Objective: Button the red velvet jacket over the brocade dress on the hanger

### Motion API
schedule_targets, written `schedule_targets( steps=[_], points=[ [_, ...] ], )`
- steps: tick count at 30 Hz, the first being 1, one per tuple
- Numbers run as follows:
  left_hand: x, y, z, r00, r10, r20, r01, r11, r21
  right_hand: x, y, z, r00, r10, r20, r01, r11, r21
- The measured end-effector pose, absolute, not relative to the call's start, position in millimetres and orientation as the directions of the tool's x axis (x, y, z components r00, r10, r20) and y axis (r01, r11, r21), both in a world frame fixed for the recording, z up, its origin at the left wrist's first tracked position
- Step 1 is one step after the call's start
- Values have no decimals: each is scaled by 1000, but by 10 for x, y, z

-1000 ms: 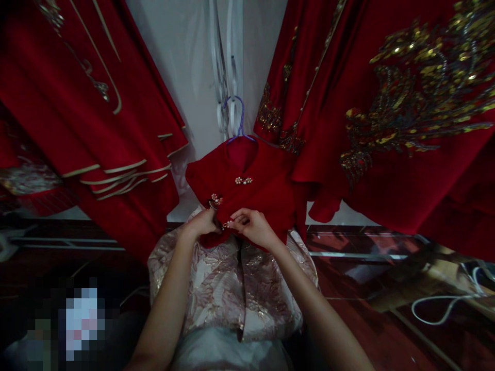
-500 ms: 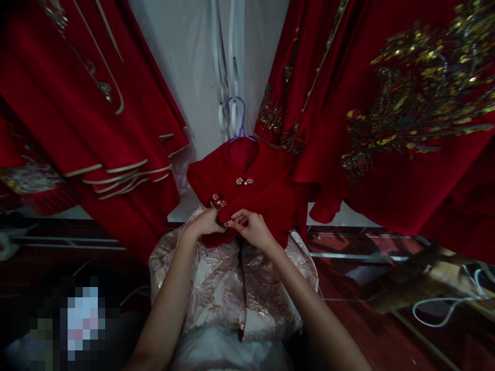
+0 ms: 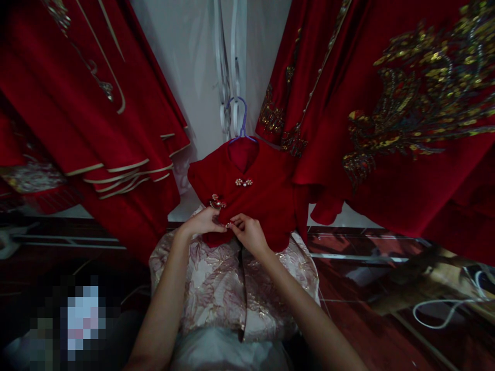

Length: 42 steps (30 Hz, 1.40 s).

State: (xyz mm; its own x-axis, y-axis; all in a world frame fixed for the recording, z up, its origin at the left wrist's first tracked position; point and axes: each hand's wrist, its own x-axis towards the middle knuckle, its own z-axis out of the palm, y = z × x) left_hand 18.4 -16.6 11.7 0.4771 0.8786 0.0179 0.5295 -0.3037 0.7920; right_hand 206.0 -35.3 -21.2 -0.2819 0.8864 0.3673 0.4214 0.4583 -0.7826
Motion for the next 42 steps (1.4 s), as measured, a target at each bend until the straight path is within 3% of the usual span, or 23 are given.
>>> schedule_targets(
  steps=[10, 14, 19, 26, 33, 39, 42],
  points=[
    [146, -146, 106, 483, 876, -11, 491, -260, 831, 2010, -420, -208, -245, 885, 395, 503, 464, -729],
    [115, -133, 110, 454, 891, 7, 547, -284, 788, 2006, -402, -221, -261, 867, 424, 521, 496, -695],
    [92, -125, 84, 402, 912, -85, 560, -171, 811, 2137, -379, -44, -317, 868, 381, 540, 496, -680],
    [162, -99, 44, 383, 924, -12, 679, -273, 682, 2300, -453, 308, -330, 895, 302, 494, 436, -752],
    [193, -127, 76, 375, 923, 85, 737, -352, 577, 2253, -411, 145, -399, 871, 285, 487, 465, -739],
    [216, -171, 149, 407, 907, 105, 697, -383, 606, 2144, -335, -131, -412, 869, 272, 474, 460, -751],
    [214, -170, 134, 403, 913, 56, 639, -325, 698, 2118, -336, -158, -373, 883, 285, 489, 448, -749]
  ],
)
